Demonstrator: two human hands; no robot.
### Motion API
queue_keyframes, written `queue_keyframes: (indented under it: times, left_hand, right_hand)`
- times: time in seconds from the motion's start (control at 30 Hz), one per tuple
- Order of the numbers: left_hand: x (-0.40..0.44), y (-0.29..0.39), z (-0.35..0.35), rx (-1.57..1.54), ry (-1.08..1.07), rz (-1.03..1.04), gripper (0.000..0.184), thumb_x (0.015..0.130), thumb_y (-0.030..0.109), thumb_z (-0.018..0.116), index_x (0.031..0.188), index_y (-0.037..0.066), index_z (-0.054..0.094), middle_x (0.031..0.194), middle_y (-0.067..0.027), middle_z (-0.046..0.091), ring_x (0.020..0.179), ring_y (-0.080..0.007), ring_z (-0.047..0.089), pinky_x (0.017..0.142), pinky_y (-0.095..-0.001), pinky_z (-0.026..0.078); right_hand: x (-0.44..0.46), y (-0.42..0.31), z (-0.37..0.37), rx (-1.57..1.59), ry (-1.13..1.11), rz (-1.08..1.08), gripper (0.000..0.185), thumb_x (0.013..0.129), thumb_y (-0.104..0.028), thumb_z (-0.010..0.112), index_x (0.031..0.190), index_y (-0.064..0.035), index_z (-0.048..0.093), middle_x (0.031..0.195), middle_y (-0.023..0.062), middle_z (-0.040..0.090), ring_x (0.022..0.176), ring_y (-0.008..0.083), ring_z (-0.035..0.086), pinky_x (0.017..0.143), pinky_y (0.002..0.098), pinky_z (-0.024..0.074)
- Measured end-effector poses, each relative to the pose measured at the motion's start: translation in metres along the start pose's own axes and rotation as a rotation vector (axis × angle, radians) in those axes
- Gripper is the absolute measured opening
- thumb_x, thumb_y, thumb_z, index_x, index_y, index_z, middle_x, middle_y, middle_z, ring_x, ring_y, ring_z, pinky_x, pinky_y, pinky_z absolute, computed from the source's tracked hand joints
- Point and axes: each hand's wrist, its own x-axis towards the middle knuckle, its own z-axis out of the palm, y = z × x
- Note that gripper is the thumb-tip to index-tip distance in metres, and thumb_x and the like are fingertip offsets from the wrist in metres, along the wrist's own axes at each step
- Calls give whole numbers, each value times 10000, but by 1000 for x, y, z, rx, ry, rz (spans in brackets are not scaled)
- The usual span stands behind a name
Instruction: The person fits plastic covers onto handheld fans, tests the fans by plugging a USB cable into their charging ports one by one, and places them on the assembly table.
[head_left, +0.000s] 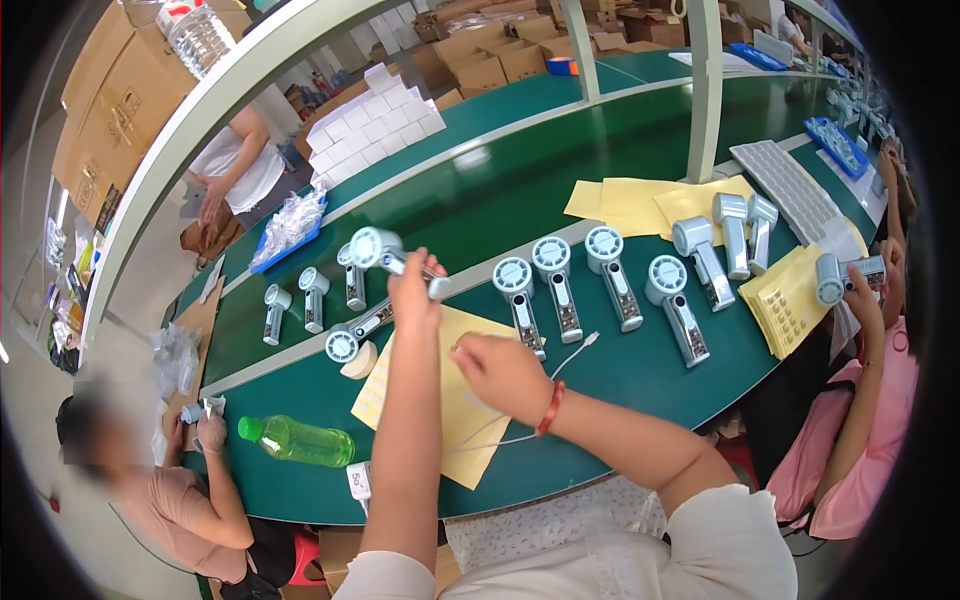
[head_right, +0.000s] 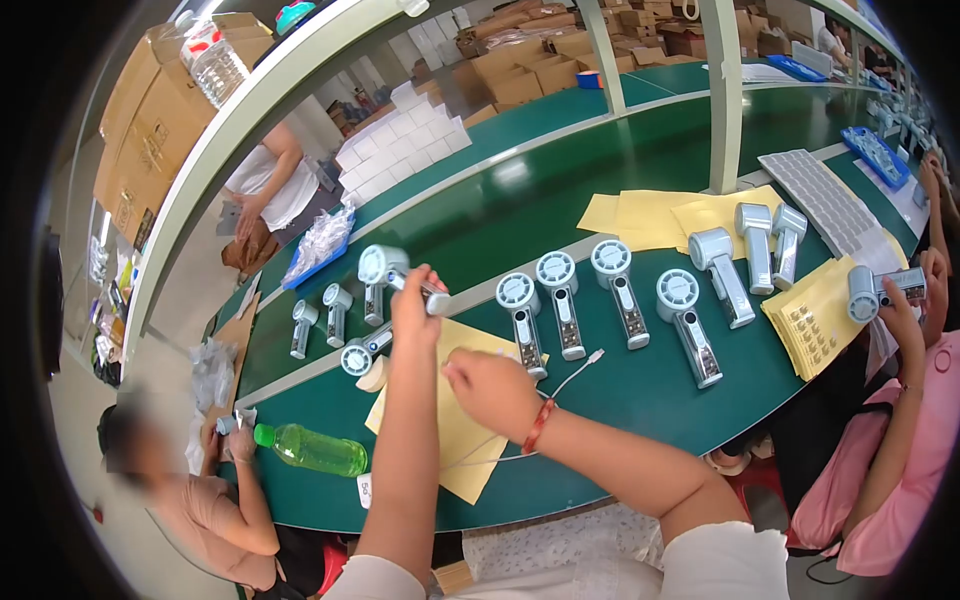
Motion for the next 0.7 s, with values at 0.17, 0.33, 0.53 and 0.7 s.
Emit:
queue_keyframes:
  times: [0.17,0.33,0.53,0.7]
  left_hand:
    - [63,-2,-18,497,96,50,277,810,232,703,864,-11,581,717,-69,584,622,-173,576,586,-296,491]
    - [119,-19,-30,1152,264,347,422,766,373,725,894,-23,652,804,-154,680,740,-300,657,710,-394,498]
    - [135,-47,-54,1423,319,411,393,781,367,703,924,2,677,891,-204,679,856,-372,652,773,-418,495]
    - [141,-56,-66,1429,382,611,445,825,343,665,1048,-38,604,1015,-225,623,992,-378,587,874,-409,454]
  right_hand:
    - [8,7,-18,-703,-57,78,296,820,-322,652,908,-71,523,882,81,505,830,242,532,697,345,452]
    - [10,28,-17,-826,-174,279,306,777,-233,679,964,-71,500,953,73,487,796,219,575,613,328,476]
    - [13,45,-16,-449,-22,273,260,768,-68,622,975,-31,470,952,148,494,721,305,613,575,380,515]
    - [23,45,-19,-93,104,341,296,767,-69,643,942,-6,414,837,156,473,657,309,573,572,374,481]
